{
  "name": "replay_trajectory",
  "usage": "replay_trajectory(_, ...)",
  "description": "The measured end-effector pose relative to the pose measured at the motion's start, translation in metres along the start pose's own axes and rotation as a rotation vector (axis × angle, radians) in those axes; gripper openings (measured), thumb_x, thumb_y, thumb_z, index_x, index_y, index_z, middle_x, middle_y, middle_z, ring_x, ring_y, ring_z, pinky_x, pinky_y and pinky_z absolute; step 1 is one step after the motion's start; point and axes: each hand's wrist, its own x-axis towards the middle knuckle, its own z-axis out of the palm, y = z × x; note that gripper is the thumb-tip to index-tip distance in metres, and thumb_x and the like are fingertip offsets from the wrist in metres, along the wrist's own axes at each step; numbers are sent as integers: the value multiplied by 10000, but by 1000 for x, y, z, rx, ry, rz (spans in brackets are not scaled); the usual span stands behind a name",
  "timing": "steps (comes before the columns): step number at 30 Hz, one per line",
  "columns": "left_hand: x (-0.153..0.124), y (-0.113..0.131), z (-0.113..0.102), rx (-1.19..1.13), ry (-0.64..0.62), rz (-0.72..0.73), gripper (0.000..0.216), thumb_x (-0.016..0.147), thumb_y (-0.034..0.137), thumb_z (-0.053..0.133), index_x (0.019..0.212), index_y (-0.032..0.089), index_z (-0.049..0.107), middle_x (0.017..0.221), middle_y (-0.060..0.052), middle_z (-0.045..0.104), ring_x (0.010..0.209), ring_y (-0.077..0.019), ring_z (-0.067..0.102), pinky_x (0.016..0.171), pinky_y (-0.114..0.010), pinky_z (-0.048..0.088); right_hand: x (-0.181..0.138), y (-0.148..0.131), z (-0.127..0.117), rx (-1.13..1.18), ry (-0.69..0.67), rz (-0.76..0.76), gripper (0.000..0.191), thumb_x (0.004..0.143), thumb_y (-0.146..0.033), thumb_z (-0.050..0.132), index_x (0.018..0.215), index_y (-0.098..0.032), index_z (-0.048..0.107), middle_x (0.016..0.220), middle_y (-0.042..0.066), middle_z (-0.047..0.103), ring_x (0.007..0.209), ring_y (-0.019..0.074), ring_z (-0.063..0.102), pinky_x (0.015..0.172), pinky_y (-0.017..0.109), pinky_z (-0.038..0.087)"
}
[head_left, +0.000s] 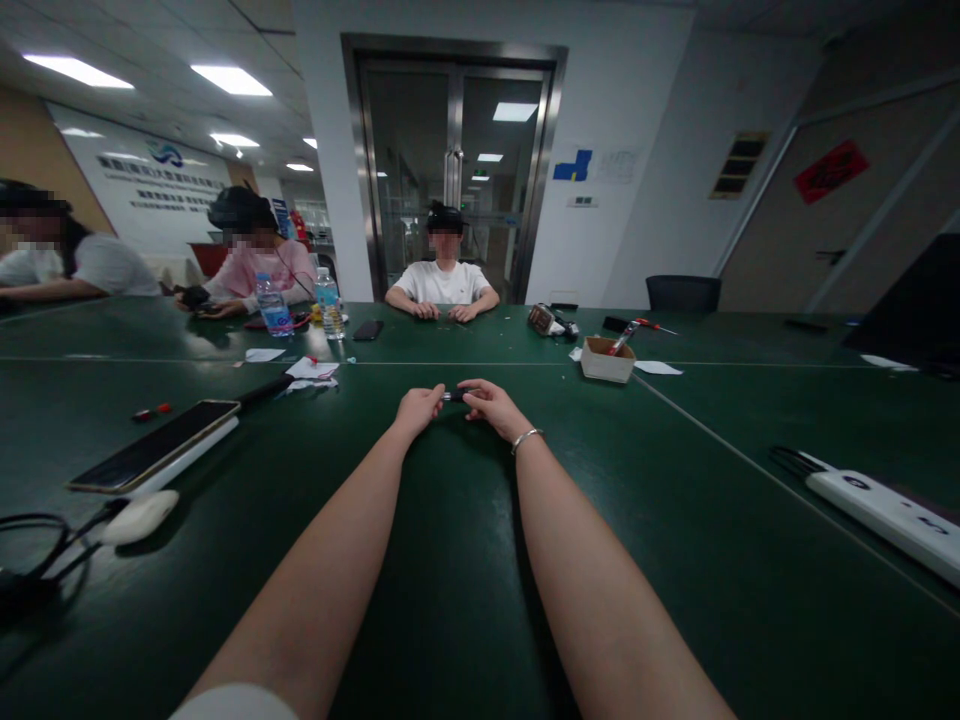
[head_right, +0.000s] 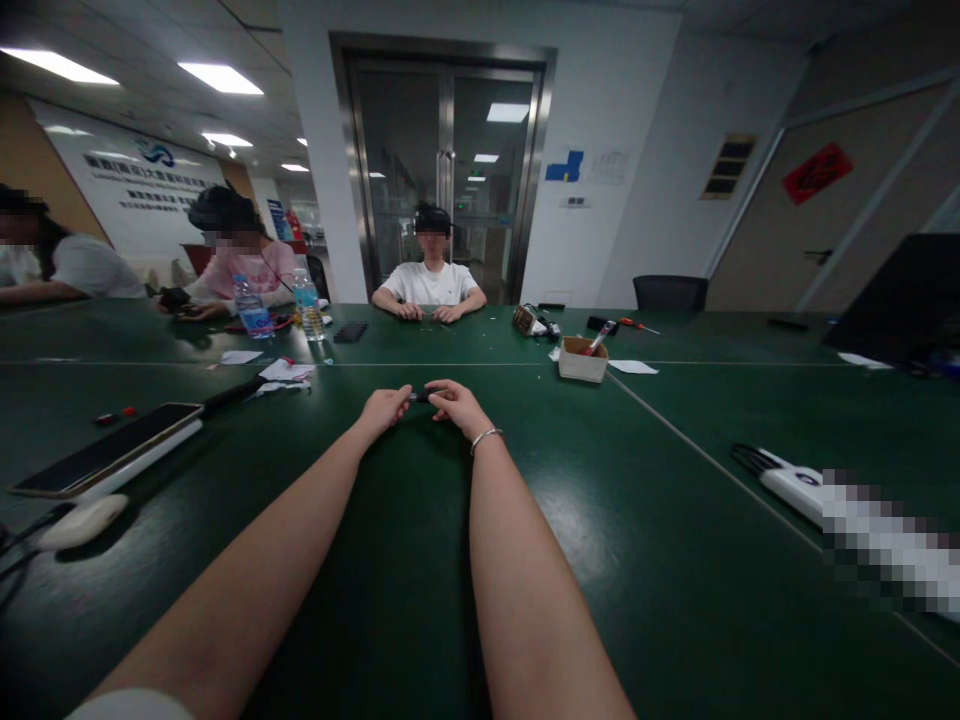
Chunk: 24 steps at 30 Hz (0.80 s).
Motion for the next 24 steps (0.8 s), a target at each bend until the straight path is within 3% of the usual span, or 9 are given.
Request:
replay_trajectory(8, -3, 2, 1, -86, -37, -3, 422, 737, 537, 492, 590, 148, 561, 474, 20, 491, 398, -73, 412, 428, -218, 321, 3, 4, -1, 15, 35, 16, 204, 755, -231, 658, 945, -166, 622, 724, 5, 648, 463, 42, 529, 484, 172, 499)
replay_trajectory(14, -6, 5, 1, -157, -79, 37, 389, 737, 518, 517, 642, 143, 557, 514, 18, 493, 437, -71, 437, 441, -203, 353, 4, 2, 0, -17, 70, 68, 207, 790, -264, 632, 941, -125, 607, 623, 20, 658, 424, 52, 534, 440, 151, 456)
replay_trajectory(24, -16, 13, 0, -237, -108, 78, 377, 631, 406, 680, 908, 159, 614, 812, -52, 640, 714, -133, 585, 526, -199, 435, 1, 0, 1, 10, 105, 64, 212, 801, -324, 619, 812, -113, 600, 567, 18, 636, 427, 54, 538, 456, 148, 447)
